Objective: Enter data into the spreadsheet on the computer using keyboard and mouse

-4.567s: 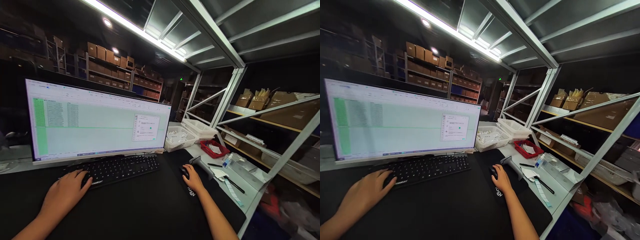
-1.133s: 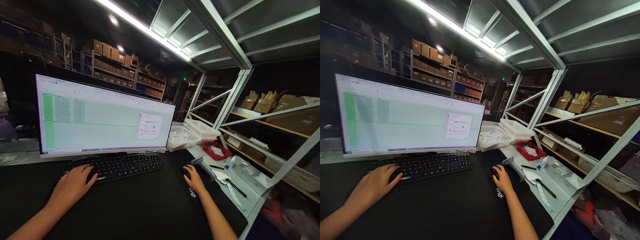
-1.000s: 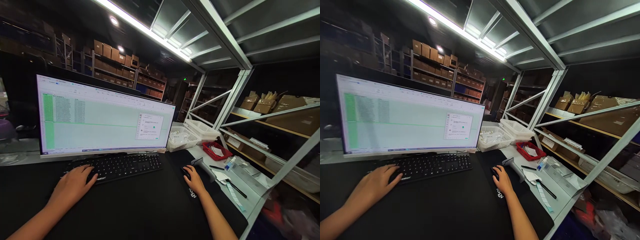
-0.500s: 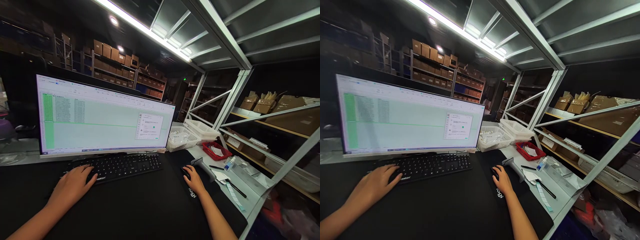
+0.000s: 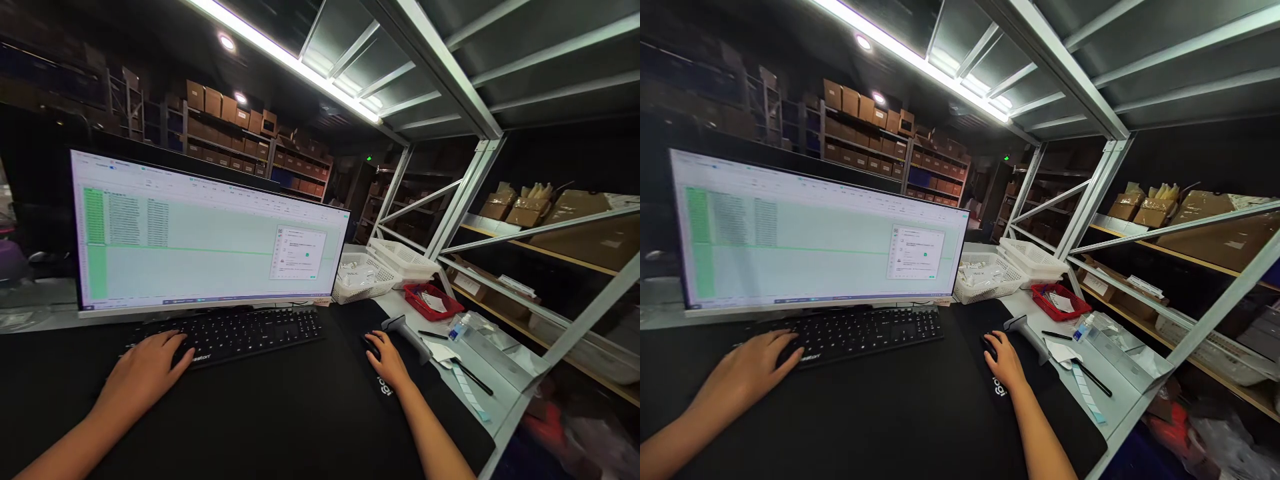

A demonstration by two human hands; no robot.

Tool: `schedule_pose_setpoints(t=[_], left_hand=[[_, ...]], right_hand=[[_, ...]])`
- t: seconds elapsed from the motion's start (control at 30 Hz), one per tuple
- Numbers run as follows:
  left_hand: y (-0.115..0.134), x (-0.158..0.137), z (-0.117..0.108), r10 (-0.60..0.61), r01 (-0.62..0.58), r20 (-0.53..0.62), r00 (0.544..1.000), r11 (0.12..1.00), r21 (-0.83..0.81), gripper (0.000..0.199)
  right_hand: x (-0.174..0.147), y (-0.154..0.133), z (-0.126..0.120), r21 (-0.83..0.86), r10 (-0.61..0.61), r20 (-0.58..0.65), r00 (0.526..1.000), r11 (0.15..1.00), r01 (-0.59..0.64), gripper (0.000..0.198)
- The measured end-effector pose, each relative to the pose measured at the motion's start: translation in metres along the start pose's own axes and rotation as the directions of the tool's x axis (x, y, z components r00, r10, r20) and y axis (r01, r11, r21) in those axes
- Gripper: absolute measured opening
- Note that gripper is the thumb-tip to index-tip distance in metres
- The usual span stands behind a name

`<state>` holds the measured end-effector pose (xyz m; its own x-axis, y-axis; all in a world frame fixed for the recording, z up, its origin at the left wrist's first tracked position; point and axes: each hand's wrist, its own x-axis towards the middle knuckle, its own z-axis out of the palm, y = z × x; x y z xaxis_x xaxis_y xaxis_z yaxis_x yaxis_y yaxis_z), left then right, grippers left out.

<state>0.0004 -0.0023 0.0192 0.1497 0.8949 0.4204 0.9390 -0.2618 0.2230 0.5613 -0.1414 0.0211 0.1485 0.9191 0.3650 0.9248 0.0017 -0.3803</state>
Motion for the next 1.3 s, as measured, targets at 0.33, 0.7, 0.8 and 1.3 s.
schedule_pose_setpoints(t=[0.33,0.7,0.8,1.3], left_hand=[[0.002,-0.001,-0.005,0.001,0.0,0.023,1.0,1.0,-0.008,0.084],[-0.007,0.0,0.008,0.005,-0.006,-0.011,1.0,1.0,-0.013,0.082],[-0.007,-0.001,0.009,0.016,-0.016,-0.004,1.0,1.0,-0.011,0.083],[-0.006,-0.005,0.007,0.027,-0.03,-0.048,0.999,0.997,-0.065,0.074]], right_hand=[[0.0,0.001,0.001,0.001,-0.001,-0.005,1.0,1.0,0.001,0.049],[0.001,0.002,0.003,-0.005,0.008,-0.008,1.0,1.0,-0.008,0.048],[0.001,0.003,0.002,-0.007,0.012,0.001,1.0,1.0,-0.012,0.049],[0.003,0.008,0.005,-0.095,-0.013,-0.097,0.995,0.995,0.004,0.054]])
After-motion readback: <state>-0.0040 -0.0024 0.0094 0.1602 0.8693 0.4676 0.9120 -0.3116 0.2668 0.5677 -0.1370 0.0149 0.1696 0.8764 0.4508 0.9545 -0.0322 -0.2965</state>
